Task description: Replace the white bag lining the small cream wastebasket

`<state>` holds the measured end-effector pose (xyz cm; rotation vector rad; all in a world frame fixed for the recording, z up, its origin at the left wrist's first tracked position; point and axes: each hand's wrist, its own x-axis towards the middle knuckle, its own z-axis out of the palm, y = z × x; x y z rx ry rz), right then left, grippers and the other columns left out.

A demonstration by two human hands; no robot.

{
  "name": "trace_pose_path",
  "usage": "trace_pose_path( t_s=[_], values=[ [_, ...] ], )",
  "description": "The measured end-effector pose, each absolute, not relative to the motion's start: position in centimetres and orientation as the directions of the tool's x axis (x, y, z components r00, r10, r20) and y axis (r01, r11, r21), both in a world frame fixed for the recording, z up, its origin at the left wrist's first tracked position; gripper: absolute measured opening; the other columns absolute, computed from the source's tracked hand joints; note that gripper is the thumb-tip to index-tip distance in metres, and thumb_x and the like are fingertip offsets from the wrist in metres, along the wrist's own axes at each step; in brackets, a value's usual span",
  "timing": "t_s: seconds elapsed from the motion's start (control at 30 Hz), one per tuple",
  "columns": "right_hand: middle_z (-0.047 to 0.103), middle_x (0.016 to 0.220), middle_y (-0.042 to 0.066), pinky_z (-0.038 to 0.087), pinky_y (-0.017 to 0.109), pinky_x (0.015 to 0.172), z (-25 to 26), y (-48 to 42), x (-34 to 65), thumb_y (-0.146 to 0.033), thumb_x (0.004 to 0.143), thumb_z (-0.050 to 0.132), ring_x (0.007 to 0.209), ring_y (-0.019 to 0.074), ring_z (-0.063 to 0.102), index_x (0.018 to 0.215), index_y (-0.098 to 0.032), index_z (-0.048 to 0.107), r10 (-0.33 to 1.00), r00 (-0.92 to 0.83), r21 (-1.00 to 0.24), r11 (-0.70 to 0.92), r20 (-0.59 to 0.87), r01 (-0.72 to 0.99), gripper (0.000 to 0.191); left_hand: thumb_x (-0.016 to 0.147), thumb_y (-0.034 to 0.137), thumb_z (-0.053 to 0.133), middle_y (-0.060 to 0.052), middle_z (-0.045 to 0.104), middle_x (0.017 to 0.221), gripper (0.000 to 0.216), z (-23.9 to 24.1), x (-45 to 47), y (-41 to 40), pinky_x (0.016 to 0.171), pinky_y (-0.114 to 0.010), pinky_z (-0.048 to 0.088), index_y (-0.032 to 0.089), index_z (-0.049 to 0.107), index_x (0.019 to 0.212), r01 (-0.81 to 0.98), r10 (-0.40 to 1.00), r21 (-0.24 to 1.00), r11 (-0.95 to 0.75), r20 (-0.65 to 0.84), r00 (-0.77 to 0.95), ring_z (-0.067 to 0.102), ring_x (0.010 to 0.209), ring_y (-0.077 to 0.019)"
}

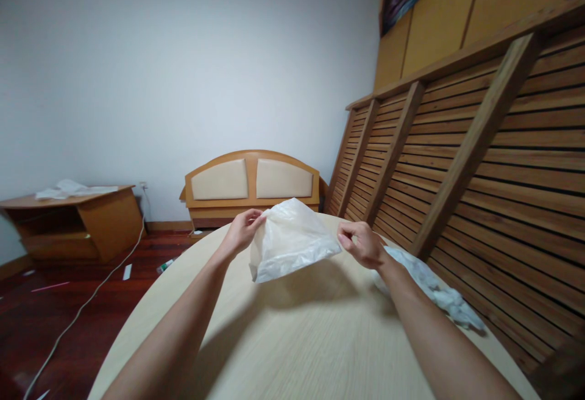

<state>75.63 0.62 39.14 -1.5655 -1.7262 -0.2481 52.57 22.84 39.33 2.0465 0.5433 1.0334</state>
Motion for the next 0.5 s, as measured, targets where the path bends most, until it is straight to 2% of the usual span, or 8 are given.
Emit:
trace_pose_path(
  t_s=[0.1,0.17,0.23,0.3,0.33,0.43,0.5],
  values=[
    [0.041,0.053,-0.003,0.030,0.027,0.053,39.5,0.9,75.4,-0.037,0.089,0.045,0.052,0.0116,0.039,0.054,-0.021,0.039,0.710,0.103,-0.328,0.188,0.697,0.926,0.039,0.082,0.054,0.060,-0.010,0.073,0.094,0.040,39.4,52.8,21.9,0.078,-0.032,0.051,0.015,0.067,0.091,0.008,0.540,0.705,-0.709,0.536,0.649,0.067,0.088,-0.0244],
    [0.047,0.055,-0.003,0.032,0.027,0.054,39.6,1.2,75.1,-0.038,0.091,0.049,0.053,0.0116,0.042,0.057,-0.021,0.044,0.673,0.166,-0.339,0.134,0.720,0.931,0.039,0.087,0.048,0.058,-0.009,0.073,0.095,0.034,39.3,53.1,20.9,0.079,-0.032,0.051,0.016,0.068,0.091,0.011,0.469,0.631,-0.776,0.564,0.680,0.066,0.089,-0.0237],
    [0.057,0.066,0.000,0.039,0.026,0.057,39.7,1.5,74.9,-0.038,0.091,0.053,0.059,0.0132,0.050,0.068,-0.020,0.055,0.661,0.193,-0.354,0.117,0.725,0.928,0.030,0.091,0.042,0.057,-0.009,0.072,0.096,0.028,39.2,53.4,19.7,0.081,-0.032,0.050,0.017,0.068,0.091,0.017,0.400,0.546,-0.837,0.591,0.701,0.066,0.090,-0.0225],
    [0.066,0.089,0.005,0.048,0.029,0.069,39.8,1.4,74.9,-0.038,0.090,0.057,0.076,0.0170,0.060,0.088,-0.020,0.065,0.678,0.151,-0.339,0.154,0.720,0.928,0.020,0.092,0.037,0.058,-0.008,0.071,0.096,0.023,39.2,53.7,18.4,0.081,-0.032,0.049,0.017,0.068,0.091,0.010,0.330,0.466,-0.885,0.610,0.720,0.065,0.088,-0.0209],
    [0.066,0.102,0.008,0.050,0.032,0.079,39.8,1.3,74.9,-0.038,0.089,0.060,0.089,0.0195,0.062,0.098,-0.020,0.067,0.690,0.112,-0.320,0.182,0.715,0.930,0.021,0.092,0.036,0.059,-0.008,0.071,0.095,0.021,39.3,53.8,17.8,0.081,-0.031,0.049,0.017,0.069,0.090,0.000,0.293,0.432,-0.902,0.612,0.735,0.065,0.087,-0.0202],
    [0.061,0.126,0.010,0.041,0.043,0.104,40.3,0.8,74.8,-0.041,0.085,0.068,0.119,0.0253,0.055,0.112,-0.024,0.069,0.741,-0.013,-0.268,0.259,0.671,0.928,0.032,0.091,0.035,0.063,-0.007,0.072,0.091,0.020,39.6,53.9,16.3,0.080,-0.029,0.047,0.017,0.070,0.087,-0.036,0.195,0.360,-0.932,0.586,0.786,0.064,0.085,-0.0189],
    [0.063,0.126,0.009,0.038,0.045,0.108,40.7,0.5,74.5,-0.043,0.082,0.072,0.121,0.0258,0.055,0.111,-0.026,0.072,0.795,-0.061,-0.288,0.288,0.603,0.913,0.034,0.090,0.035,0.066,-0.006,0.072,0.090,0.019,39.9,53.7,15.6,0.079,-0.028,0.046,0.018,0.071,0.087,-0.062,0.147,0.337,-0.940,0.561,0.815,0.063,0.085,-0.0187]
  ],
)
